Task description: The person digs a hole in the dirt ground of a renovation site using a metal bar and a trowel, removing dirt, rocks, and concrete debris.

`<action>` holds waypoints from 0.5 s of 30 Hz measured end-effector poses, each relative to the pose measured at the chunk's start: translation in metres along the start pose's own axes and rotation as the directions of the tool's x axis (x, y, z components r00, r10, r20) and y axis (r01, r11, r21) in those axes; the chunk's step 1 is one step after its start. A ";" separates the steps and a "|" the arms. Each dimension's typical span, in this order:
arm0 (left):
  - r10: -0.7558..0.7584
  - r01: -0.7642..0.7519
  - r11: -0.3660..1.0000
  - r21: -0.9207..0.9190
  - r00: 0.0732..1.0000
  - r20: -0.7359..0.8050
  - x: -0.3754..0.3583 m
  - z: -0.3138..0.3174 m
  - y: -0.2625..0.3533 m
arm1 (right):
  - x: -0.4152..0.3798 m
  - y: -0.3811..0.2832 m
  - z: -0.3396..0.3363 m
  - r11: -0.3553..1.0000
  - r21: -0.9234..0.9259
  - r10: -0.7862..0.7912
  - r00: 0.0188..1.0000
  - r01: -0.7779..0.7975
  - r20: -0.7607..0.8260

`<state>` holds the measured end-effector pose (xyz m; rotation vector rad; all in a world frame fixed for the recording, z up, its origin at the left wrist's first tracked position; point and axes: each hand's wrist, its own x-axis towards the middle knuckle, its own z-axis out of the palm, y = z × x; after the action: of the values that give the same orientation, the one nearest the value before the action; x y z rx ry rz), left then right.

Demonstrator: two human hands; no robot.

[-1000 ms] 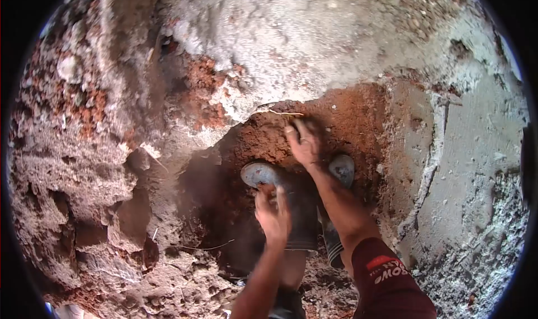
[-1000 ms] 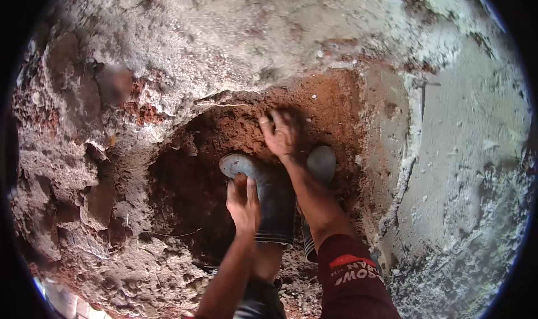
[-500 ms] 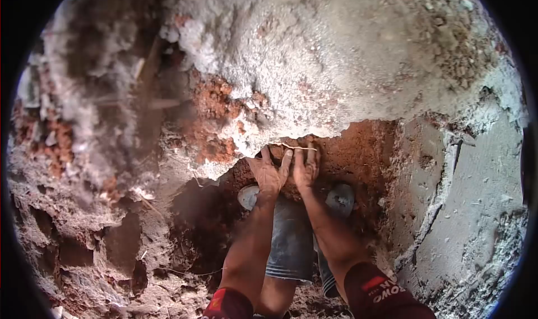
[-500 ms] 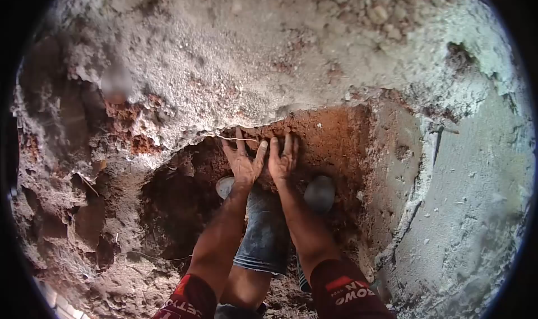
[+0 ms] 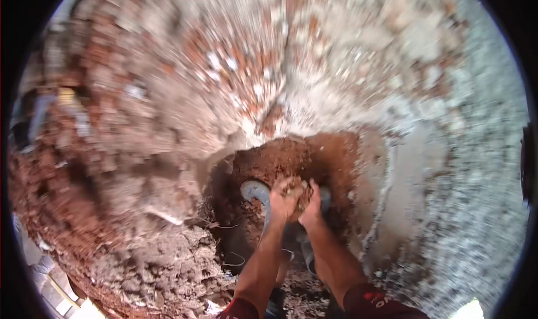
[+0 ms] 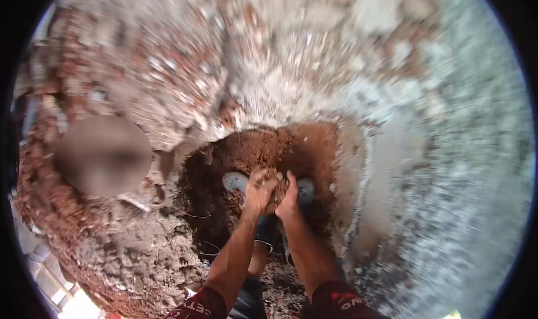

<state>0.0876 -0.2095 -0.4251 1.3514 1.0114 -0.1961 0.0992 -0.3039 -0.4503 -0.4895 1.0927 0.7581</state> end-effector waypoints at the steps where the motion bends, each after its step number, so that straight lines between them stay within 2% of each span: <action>1: 0.031 -0.032 0.999 0.041 0.999 0.007 -0.019 0.004 0.022 | -0.035 -0.006 0.017 0.995 -0.077 -0.074 0.995 0.069 -0.065; 2: -0.022 0.022 1.000 0.014 0.999 0.025 -0.039 0.008 0.048 | -0.071 -0.015 0.044 0.979 -0.150 -0.158 0.980 0.139 -0.119; 3: 0.004 -0.006 0.999 0.050 1.000 0.027 -0.059 0.010 0.090 | -0.100 -0.027 0.071 0.971 -0.166 -0.187 0.979 0.170 -0.086; 5: 0.071 -0.074 0.994 0.076 0.997 0.034 -0.089 0.012 0.188 | -0.161 -0.047 0.128 0.972 -0.020 -0.233 0.971 0.234 0.059; 7: 0.393 -0.393 0.919 0.038 0.920 0.018 -0.099 0.016 0.288 | -0.221 -0.080 0.224 0.915 -0.125 -0.349 0.907 0.384 0.237; 8: 0.420 -0.410 0.907 -0.098 0.898 0.131 -0.095 0.010 0.340 | -0.248 -0.099 0.284 0.889 -0.094 -0.434 0.890 0.448 0.138; 9: 0.520 -0.501 0.851 -0.157 0.847 0.113 -0.089 0.006 0.389 | -0.283 -0.112 0.341 0.839 -0.182 -0.505 0.859 0.512 0.088; 10: 0.623 -0.603 0.769 -0.212 0.781 0.039 -0.083 -0.004 0.431 | -0.302 -0.130 0.379 0.831 -0.117 -0.509 0.828 0.544 0.236; 11: 0.708 -0.693 0.669 -0.270 0.704 -0.053 -0.081 -0.019 0.466 | -0.308 -0.149 0.401 0.825 -0.011 -0.495 0.731 0.565 0.469; 13: 0.809 -0.807 0.435 -0.400 0.545 -0.219 -0.092 -0.052 0.503 | -0.319 -0.159 0.434 0.619 0.010 -0.688 0.536 0.785 0.489; 14: 0.830 -0.832 0.351 -0.430 0.489 -0.269 -0.103 -0.069 0.502 | -0.309 -0.160 0.415 0.638 -0.003 -0.681 0.566 0.770 0.464; 15: 0.830 -0.857 0.349 -0.378 0.470 -0.300 -0.109 -0.077 0.481 | -0.295 -0.162 0.389 0.471 -0.115 -0.690 0.447 0.874 0.569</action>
<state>0.2981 -0.0576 0.0019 1.2341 0.2207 0.8735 0.3823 -0.2309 -0.0271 -1.0401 0.1353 0.1690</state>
